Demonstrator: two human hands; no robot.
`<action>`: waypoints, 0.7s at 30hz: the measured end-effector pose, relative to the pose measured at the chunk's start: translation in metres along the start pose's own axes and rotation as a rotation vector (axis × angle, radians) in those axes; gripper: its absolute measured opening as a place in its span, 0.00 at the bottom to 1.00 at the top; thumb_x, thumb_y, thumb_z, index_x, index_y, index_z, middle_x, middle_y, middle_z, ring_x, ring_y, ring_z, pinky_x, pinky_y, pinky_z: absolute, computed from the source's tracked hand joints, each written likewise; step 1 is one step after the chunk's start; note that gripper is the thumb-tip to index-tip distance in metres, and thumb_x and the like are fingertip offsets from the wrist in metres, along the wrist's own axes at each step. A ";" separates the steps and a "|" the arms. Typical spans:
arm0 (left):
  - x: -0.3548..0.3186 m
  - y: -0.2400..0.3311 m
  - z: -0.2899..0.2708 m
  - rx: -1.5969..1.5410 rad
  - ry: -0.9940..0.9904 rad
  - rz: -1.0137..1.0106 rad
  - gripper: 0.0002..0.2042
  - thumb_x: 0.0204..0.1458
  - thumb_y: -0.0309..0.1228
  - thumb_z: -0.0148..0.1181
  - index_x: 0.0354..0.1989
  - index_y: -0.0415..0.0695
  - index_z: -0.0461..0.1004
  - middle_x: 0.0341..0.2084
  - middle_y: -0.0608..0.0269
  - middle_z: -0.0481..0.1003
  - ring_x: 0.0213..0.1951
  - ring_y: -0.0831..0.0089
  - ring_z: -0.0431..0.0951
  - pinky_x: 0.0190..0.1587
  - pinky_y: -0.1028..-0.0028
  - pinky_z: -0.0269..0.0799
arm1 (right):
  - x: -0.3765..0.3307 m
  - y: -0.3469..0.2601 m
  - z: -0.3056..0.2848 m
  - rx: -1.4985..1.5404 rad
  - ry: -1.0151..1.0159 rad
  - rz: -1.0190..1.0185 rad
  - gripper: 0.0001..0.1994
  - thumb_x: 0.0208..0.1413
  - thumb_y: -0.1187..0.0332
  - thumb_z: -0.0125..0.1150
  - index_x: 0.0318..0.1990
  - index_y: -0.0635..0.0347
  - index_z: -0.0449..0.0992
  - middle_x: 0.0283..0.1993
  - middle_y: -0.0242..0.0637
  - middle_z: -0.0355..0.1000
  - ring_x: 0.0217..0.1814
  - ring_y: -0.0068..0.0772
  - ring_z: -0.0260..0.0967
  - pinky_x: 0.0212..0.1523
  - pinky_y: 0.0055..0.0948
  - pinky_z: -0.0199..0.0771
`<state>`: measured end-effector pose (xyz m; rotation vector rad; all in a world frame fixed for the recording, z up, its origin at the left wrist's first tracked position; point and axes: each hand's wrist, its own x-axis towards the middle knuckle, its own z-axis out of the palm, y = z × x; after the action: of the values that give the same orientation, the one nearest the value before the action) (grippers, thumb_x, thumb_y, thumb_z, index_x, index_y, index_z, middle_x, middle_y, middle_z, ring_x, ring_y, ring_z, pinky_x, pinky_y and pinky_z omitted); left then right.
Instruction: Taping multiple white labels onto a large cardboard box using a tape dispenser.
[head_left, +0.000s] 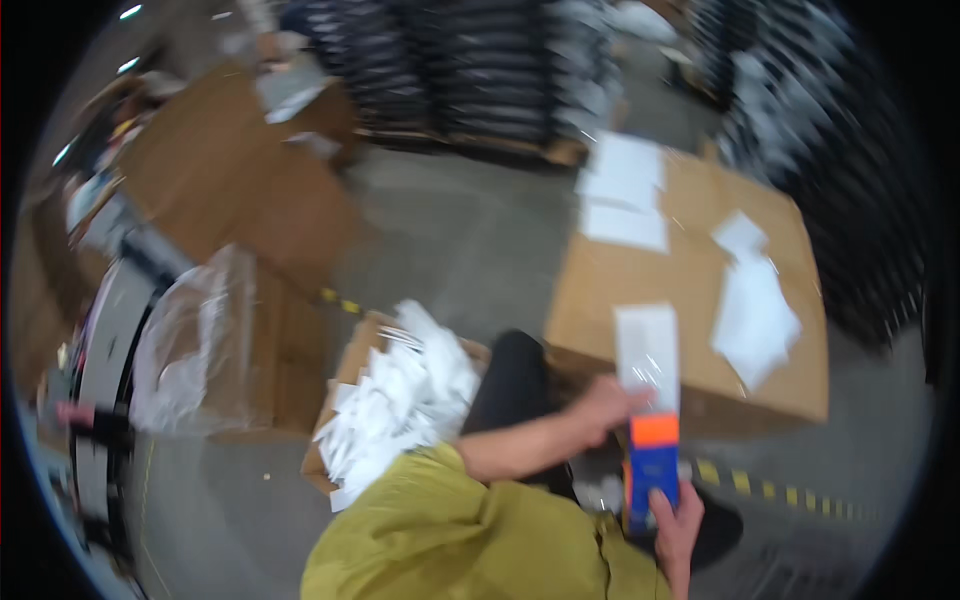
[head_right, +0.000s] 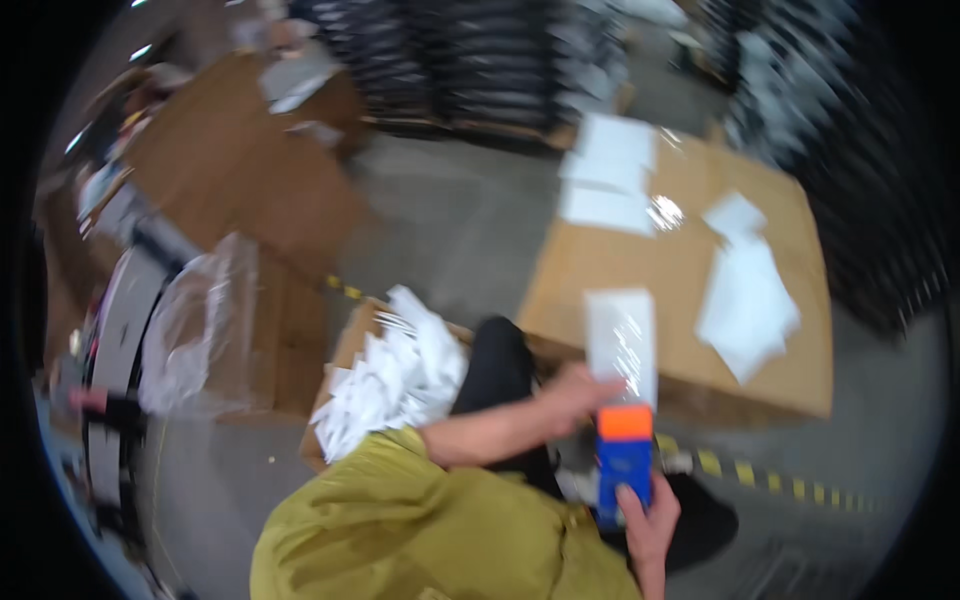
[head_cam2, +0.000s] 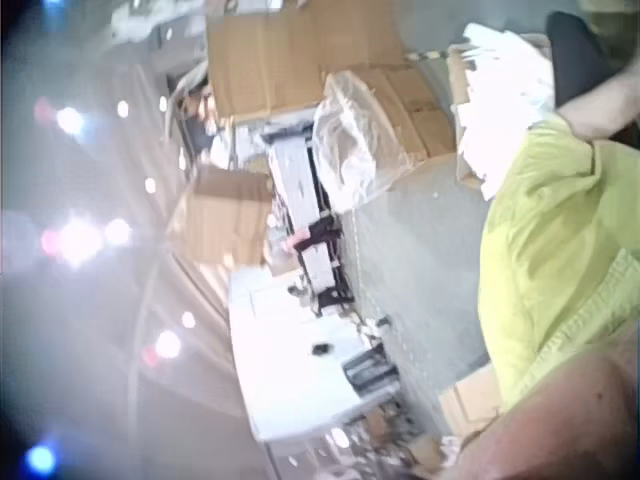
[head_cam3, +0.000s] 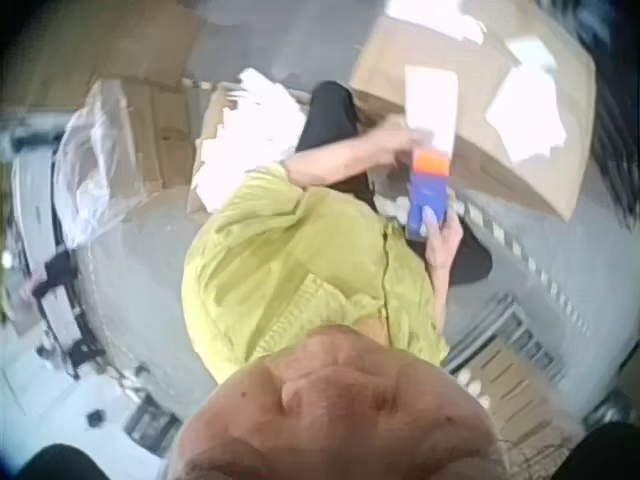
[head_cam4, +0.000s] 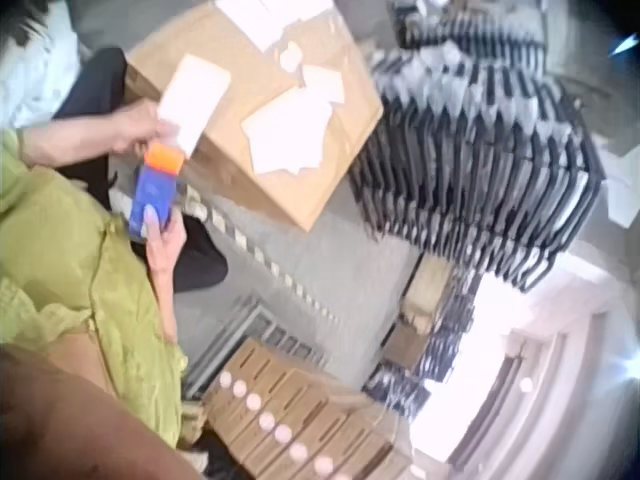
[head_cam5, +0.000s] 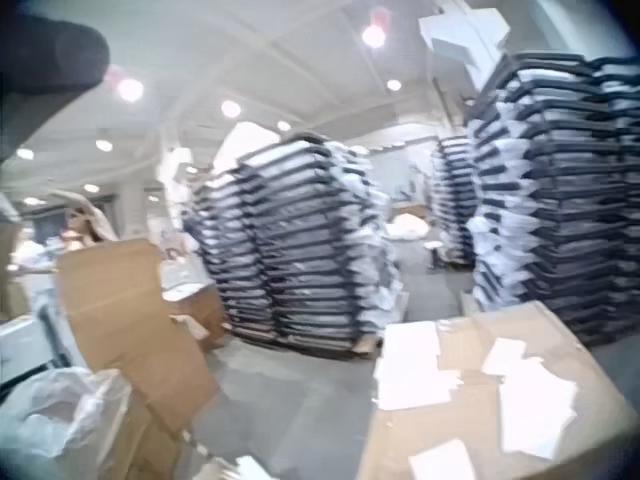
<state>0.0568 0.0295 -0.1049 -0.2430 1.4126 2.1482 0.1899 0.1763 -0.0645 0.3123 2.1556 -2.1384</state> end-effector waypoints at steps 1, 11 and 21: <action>-0.003 0.012 -0.004 -0.091 0.010 -0.004 0.12 0.48 0.28 0.55 0.40 0.37 0.70 0.33 0.58 0.74 0.34 0.69 0.75 0.37 0.70 0.72 | 0.004 -0.006 0.002 -0.054 -0.046 -0.018 0.18 0.46 0.69 0.58 0.42 0.71 0.67 0.35 0.36 0.69 0.37 0.20 0.64 0.40 0.22 0.65; 0.005 0.046 -0.003 -0.127 -0.050 0.010 0.17 0.49 0.37 0.55 0.43 0.41 0.65 0.33 0.57 0.73 0.29 0.67 0.76 0.30 0.73 0.74 | -0.017 0.001 -0.011 0.089 -0.006 0.076 0.18 0.45 0.68 0.62 0.42 0.70 0.67 0.33 0.34 0.71 0.34 0.17 0.66 0.37 0.18 0.66; -0.028 0.047 0.017 0.598 -0.270 0.415 0.12 0.47 0.34 0.56 0.38 0.42 0.70 0.29 0.60 0.74 0.29 0.67 0.76 0.32 0.73 0.73 | 0.005 0.009 -0.032 0.258 -0.111 0.246 0.18 0.48 0.61 0.58 0.37 0.71 0.70 0.31 0.36 0.71 0.30 0.19 0.65 0.32 0.18 0.66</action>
<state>0.0575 0.0210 -0.0481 0.5864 1.9732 1.8399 0.1895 0.2091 -0.0737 0.4399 1.6862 -2.2299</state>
